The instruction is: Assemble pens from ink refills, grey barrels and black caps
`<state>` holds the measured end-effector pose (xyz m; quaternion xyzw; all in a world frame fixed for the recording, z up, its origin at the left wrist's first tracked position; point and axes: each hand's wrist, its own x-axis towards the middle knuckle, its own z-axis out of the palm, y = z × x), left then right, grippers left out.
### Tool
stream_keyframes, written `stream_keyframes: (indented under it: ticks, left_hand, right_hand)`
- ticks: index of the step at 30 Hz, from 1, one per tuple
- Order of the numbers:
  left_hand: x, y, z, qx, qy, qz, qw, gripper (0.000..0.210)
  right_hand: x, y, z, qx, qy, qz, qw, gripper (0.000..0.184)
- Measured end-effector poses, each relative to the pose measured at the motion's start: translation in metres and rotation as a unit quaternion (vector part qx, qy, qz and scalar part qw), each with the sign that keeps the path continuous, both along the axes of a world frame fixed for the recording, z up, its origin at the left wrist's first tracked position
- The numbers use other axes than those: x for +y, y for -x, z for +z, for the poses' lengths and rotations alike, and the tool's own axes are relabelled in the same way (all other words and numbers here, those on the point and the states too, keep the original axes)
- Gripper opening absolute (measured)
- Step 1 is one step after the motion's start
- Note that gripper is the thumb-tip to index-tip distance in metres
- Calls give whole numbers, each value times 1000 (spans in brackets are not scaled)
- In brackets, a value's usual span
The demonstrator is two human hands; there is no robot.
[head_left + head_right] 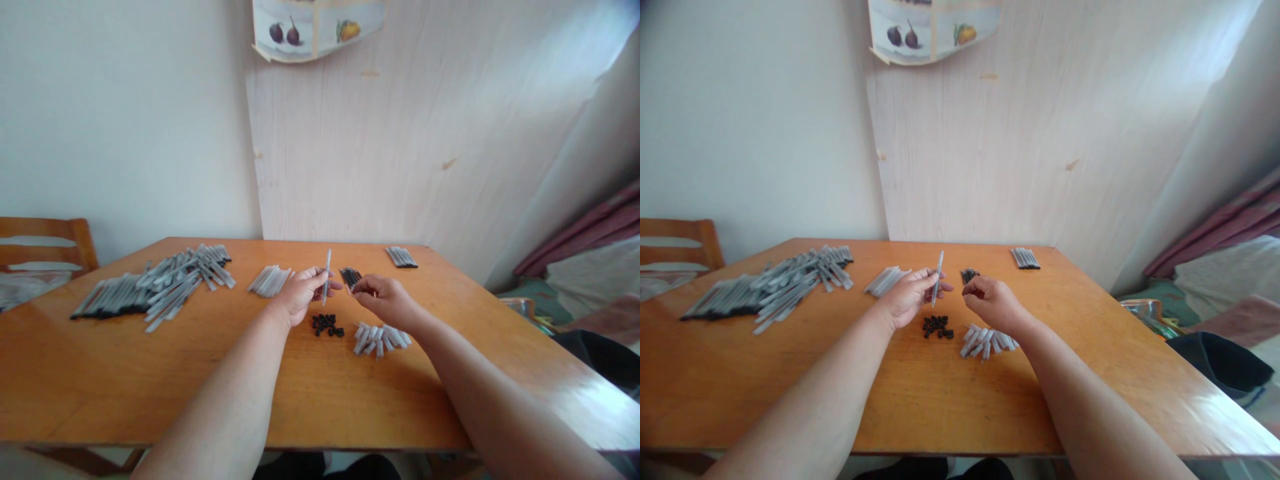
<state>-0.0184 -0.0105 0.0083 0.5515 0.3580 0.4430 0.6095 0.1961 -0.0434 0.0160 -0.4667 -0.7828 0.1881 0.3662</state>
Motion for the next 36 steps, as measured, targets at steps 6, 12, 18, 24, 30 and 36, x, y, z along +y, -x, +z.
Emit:
stream_keyframes:
  ticks: [6,12,18,24,30,36]
  left_hand:
    - [0,0,1,-8,2,33,999,24]
    - [3,0,0,-26,-2,45,999,24]
    - [3,0,0,-27,-8,49,998,24]
    - [3,0,0,-14,-11,47,999,23]
    - [2,-1,1,-13,-7,54,998,24]
    - [0,-2,3,-12,0,56,998,22]
  right_hand:
    - [-7,7,-1,-88,-14,113,990,11]
    - [-12,12,3,-157,-10,168,973,15]
    - [-3,-1,-3,-153,24,94,983,15]
    - [-10,9,0,-177,23,158,971,14]
    - [-18,20,3,-221,23,167,961,13]
    - [-19,22,0,-253,27,175,951,10]
